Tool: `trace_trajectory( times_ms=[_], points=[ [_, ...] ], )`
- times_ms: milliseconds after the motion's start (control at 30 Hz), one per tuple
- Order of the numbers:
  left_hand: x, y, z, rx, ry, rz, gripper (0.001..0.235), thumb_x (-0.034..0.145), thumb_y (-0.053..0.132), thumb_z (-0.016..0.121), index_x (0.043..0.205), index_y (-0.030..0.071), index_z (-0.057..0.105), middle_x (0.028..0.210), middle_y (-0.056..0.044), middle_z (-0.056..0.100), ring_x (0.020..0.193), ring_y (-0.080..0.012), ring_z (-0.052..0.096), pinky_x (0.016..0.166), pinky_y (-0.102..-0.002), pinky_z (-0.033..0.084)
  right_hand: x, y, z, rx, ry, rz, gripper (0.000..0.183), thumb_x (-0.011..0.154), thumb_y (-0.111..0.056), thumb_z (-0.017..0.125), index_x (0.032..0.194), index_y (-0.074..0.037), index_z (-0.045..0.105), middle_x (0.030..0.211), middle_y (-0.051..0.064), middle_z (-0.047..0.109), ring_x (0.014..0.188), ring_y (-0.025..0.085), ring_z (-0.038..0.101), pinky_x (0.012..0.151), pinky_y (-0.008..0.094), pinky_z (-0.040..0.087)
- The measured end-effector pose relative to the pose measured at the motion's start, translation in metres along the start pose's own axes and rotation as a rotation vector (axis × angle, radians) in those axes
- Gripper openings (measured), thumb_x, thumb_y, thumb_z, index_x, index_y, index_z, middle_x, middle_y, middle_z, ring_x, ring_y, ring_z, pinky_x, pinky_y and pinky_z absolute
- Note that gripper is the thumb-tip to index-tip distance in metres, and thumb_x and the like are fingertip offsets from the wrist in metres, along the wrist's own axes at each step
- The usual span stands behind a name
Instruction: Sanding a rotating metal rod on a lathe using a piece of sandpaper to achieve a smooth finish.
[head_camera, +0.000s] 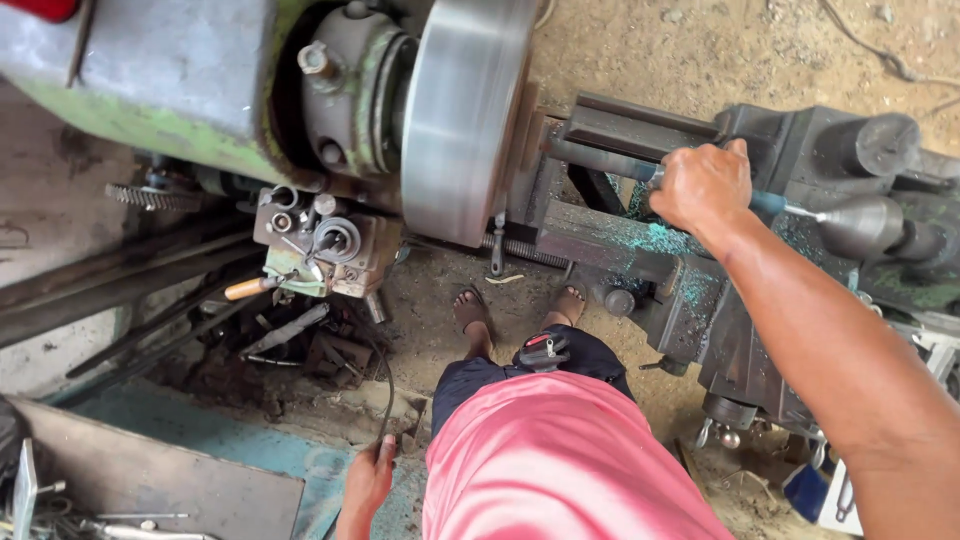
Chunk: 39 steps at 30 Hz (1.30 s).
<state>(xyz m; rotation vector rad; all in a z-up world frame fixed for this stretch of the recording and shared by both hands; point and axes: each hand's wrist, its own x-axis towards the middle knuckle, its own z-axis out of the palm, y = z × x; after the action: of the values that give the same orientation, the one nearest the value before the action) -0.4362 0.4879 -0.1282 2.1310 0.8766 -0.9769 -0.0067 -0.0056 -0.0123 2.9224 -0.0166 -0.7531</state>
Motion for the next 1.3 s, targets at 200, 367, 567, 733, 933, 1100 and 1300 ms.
trace_trajectory(
  times_ms=[200,367,567,733,933,1100,1300],
  points=[
    [-0.005,-0.037,0.029,-0.449,-0.023,-0.223,0.057,0.099,0.041,0.054,0.114,-0.009,0.076,0.102,-0.022,0.085,0.098,-0.0257,0.081,0.088,-0.035,0.065,0.012,-0.037,-0.003,0.03,0.125,-0.1,0.029,0.075,-0.001,0.065,0.052,-0.013,0.053,0.045,-0.002,0.047,0.047,0.019,0.051,0.111,0.053,0.039],
    [-0.009,-0.037,0.028,-0.409,-0.061,-0.304,0.064,0.097,0.052,0.05,0.12,-0.003,0.075,0.106,-0.015,0.086,0.093,-0.0262,0.083,0.086,-0.035,0.06,0.019,-0.063,-0.009,0.016,0.153,-0.108,0.033,0.077,-0.003,0.069,0.05,-0.013,0.052,0.044,-0.002,0.048,0.047,0.018,0.052,0.115,0.058,0.037],
    [-0.014,-0.03,0.02,-0.452,-0.082,-0.287,0.069,0.098,0.054,0.046,0.128,-0.003,0.072,0.115,-0.016,0.084,0.101,-0.0285,0.082,0.093,-0.039,0.06,0.023,-0.087,-0.019,0.003,0.126,-0.093,0.031,0.084,-0.014,0.074,0.057,-0.01,0.061,0.049,0.002,0.057,0.055,0.021,0.062,0.124,0.06,0.031],
    [-0.017,-0.037,0.023,-0.41,-0.056,-0.276,0.067,0.097,0.058,0.043,0.118,0.005,0.078,0.109,-0.007,0.087,0.094,-0.0213,0.083,0.092,-0.035,0.058,0.021,-0.104,-0.034,-0.01,0.091,-0.076,0.039,0.094,-0.036,0.077,0.066,-0.009,0.07,0.059,0.006,0.064,0.066,0.025,0.068,0.123,0.058,0.031],
    [-0.029,-0.043,0.032,-0.486,-0.065,-0.324,0.07,0.098,0.058,0.042,0.125,0.002,0.075,0.118,-0.013,0.084,0.103,-0.0281,0.082,0.101,-0.046,0.058,0.023,-0.117,-0.042,0.034,0.098,-0.092,0.023,0.093,-0.016,0.069,0.073,-0.007,0.073,0.062,0.01,0.067,0.072,0.031,0.071,0.125,0.062,0.03],
    [-0.031,-0.059,0.046,-0.535,-0.06,-0.353,0.069,0.098,0.056,0.042,0.128,0.003,0.074,0.114,-0.011,0.085,0.097,-0.026,0.082,0.083,-0.039,0.061,0.034,-0.12,-0.04,-0.035,0.054,-0.077,0.015,0.087,-0.019,0.068,0.083,-0.008,0.079,0.084,0.015,0.077,0.082,0.037,0.075,0.089,0.048,0.057],
    [-0.038,-0.048,0.04,-0.532,-0.065,-0.384,0.071,0.099,0.059,0.039,0.132,0.006,0.072,0.119,-0.011,0.083,0.104,-0.0277,0.08,0.096,-0.042,0.061,0.039,-0.114,-0.044,-0.024,-0.023,-0.102,0.032,0.084,-0.035,0.068,0.086,-0.004,0.078,0.081,0.018,0.074,0.077,0.042,0.072,0.067,0.05,0.059]
  ],
)
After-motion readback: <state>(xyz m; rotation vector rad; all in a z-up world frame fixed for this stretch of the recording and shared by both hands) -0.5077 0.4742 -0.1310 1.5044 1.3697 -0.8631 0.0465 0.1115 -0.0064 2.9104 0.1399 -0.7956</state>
